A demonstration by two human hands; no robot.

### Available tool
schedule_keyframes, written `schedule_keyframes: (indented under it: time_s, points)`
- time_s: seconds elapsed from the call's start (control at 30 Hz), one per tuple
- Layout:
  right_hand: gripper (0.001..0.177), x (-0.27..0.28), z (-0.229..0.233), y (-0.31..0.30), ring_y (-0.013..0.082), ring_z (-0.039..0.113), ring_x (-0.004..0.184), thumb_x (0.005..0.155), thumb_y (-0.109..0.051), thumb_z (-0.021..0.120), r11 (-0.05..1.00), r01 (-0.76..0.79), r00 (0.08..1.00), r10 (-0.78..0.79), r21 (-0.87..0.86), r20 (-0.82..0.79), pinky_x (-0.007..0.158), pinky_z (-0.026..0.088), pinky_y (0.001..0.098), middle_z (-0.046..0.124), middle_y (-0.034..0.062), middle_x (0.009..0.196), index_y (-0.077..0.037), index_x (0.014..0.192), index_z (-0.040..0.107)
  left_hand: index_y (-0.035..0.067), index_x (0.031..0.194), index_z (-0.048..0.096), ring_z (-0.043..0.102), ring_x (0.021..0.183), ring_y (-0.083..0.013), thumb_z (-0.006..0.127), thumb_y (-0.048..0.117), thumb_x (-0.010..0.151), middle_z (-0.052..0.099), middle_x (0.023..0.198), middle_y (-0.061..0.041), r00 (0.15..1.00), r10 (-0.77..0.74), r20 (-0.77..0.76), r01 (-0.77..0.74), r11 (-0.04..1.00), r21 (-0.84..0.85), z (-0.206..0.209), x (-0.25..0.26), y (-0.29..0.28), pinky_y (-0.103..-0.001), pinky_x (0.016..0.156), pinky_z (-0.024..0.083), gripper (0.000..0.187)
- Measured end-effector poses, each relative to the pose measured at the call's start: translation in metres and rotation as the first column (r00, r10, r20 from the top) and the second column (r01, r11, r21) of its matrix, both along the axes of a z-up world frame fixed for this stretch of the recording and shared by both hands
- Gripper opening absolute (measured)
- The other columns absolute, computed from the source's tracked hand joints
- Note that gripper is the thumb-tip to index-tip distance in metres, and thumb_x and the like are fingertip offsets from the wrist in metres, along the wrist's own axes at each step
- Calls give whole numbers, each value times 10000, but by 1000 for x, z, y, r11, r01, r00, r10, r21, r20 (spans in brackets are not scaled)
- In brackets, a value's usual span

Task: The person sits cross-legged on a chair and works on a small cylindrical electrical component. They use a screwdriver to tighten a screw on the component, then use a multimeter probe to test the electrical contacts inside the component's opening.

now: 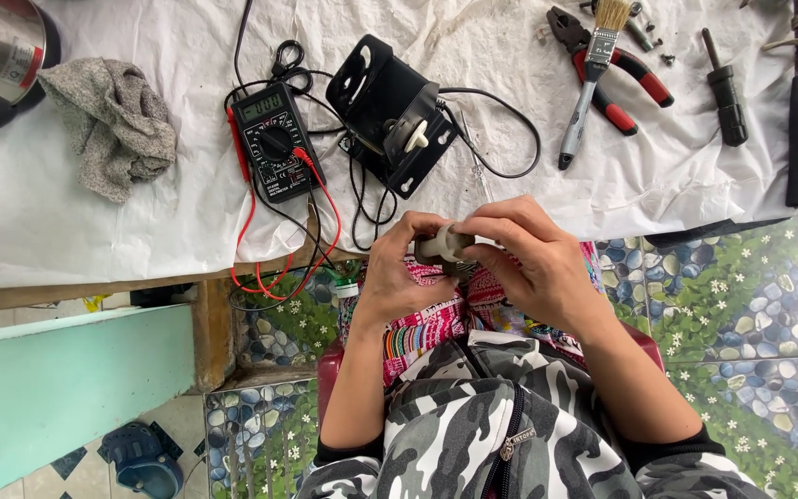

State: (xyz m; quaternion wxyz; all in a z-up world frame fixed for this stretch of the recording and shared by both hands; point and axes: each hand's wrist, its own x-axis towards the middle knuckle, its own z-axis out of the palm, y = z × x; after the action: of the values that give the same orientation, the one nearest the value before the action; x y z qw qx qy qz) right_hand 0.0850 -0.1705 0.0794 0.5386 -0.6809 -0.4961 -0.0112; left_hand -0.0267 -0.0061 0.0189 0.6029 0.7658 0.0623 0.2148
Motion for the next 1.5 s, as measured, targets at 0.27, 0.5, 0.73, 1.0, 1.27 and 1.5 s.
schedule_keyframes:
  time_s: [0.27, 0.5, 0.73, 1.0, 1.27, 1.5]
  points:
    - [187, 7, -1, -4, 278, 687, 1042, 982, -1, 651, 999, -47, 995, 49, 26, -84, 809, 584, 368, 703, 124, 1154, -52, 1142, 733, 78, 1270, 591, 604, 877, -134, 779, 163, 606, 717, 988, -111, 966, -258, 35, 244, 854, -460, -27, -6, 3, -311, 773, 503, 696]
    - [201, -5, -10, -7, 294, 670, 1013, 933, -16, 714, 996, 43, 994, -51, 78, 96, 806, 593, 392, 672, 138, 1115, -39, 1131, 745, -21, 1275, 425, 662, 722, -140, 738, 202, 654, 720, 946, -188, 890, -319, 327, 437, 387, -812, -45, 0, -4, -202, 514, 489, 730]
    - [165, -19, -33, -2, 328, 707, 957, 949, -50, 700, 951, 120, 946, -196, 285, 257, 820, 613, 434, 656, 159, 1088, 31, 1079, 762, -14, 1283, 347, 655, 635, -212, 640, 123, 661, 698, 869, -222, 844, -314, 434, 502, 179, -846, -51, 2, -10, -275, 518, 487, 701]
    - [153, -1, -46, -19, 350, 679, 977, 1000, -4, 617, 972, 123, 984, -145, 198, 101, 842, 582, 455, 617, 157, 1061, 43, 1111, 711, 102, 1232, 415, 637, 779, -279, 730, 198, 705, 680, 894, -200, 991, -130, -13, 123, 962, -244, -1, -19, -5, -361, 583, 534, 621]
    - [193, 0, -96, -25, 182, 686, 964, 1015, -14, 589, 988, 23, 761, 81, 151, -644, 899, 565, 381, 687, 139, 1036, 46, 1198, 593, 47, 1158, 618, 681, 784, -285, 796, 204, 616, 719, 804, -137, 968, 240, 72, -247, 870, 426, 53, -17, -26, -348, 673, 601, 592]
    - [124, -6, -121, -10, 198, 729, 970, 1029, -10, 571, 941, 91, 432, 258, 326, -864, 921, 591, 352, 700, 133, 1065, -14, 1148, 539, 40, 1125, 673, 647, 717, -290, 794, 208, 622, 681, 763, -164, 958, 281, 59, -255, 740, 622, 61, -21, -33, -366, 698, 581, 544]
